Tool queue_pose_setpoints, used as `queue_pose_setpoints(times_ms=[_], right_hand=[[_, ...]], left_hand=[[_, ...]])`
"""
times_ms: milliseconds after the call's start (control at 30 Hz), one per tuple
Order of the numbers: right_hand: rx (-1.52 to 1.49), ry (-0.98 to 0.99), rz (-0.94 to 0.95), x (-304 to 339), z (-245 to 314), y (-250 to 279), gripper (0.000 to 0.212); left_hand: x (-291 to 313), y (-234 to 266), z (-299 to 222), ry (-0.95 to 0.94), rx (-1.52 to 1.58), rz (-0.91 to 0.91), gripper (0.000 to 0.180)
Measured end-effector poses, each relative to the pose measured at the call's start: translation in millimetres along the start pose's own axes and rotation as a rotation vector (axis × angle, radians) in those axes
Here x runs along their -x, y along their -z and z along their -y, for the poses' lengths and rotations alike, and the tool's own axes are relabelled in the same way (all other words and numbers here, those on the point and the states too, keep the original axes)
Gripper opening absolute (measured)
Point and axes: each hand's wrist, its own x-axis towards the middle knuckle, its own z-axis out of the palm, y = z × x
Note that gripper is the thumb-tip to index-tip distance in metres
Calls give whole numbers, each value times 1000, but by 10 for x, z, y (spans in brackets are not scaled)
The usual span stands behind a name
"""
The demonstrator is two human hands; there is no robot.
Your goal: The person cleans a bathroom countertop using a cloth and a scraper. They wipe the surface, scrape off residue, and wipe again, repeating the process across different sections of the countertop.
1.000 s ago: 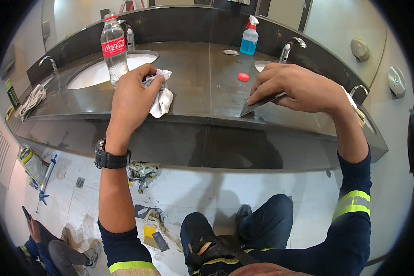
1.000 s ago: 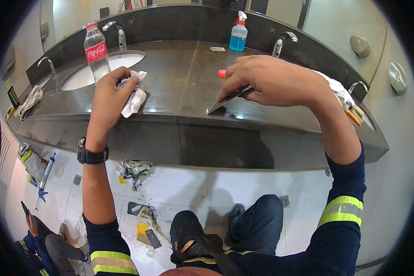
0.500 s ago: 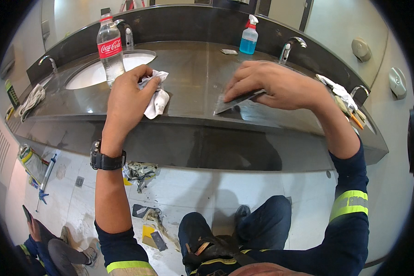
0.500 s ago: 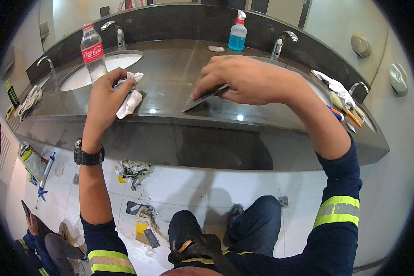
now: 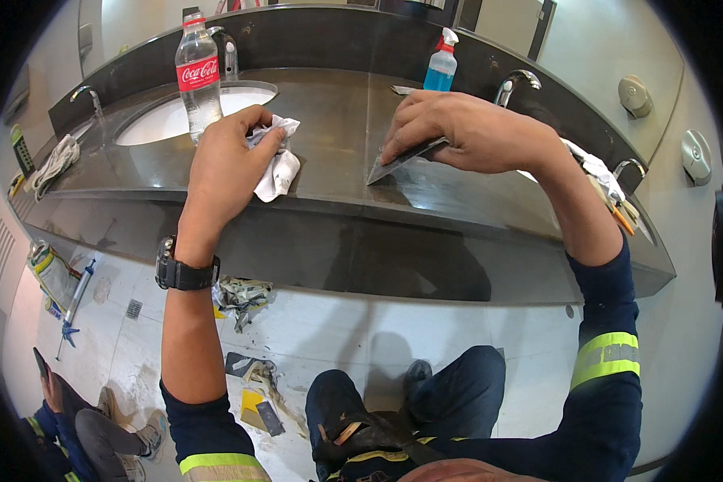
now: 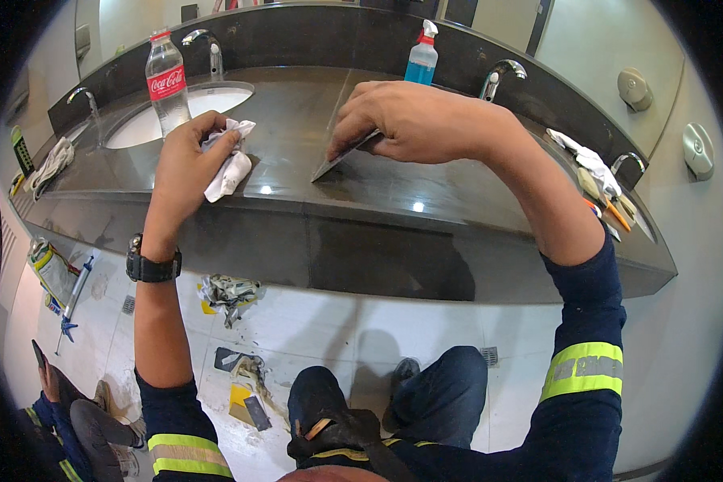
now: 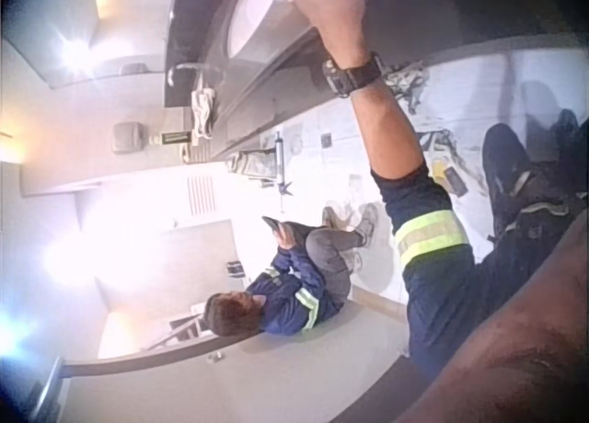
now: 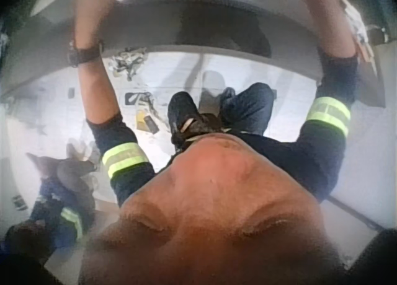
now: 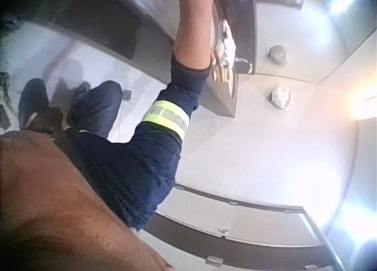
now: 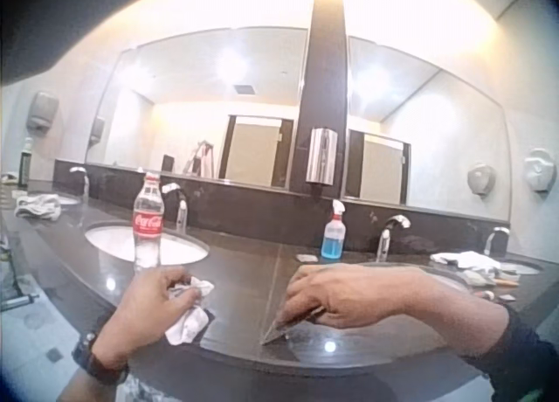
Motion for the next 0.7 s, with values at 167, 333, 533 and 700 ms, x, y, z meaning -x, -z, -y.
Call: queue_pose_setpoints(times_ms=[167, 333, 533, 700], right_hand=[[-38, -102, 50, 154, 25, 48, 50], [-9, -49, 63, 122, 97, 56, 52], [-44, -96, -10, 248, 189, 17, 53], [-112, -363, -171, 1008, 244, -89, 50]], left_hand=[[-18, 44, -21, -12, -27, 12, 34], [10, 18, 42, 0, 25, -6, 34], [-18, 27, 11, -25, 15, -6, 36], [-10, 245, 118, 8, 174, 196, 29]])
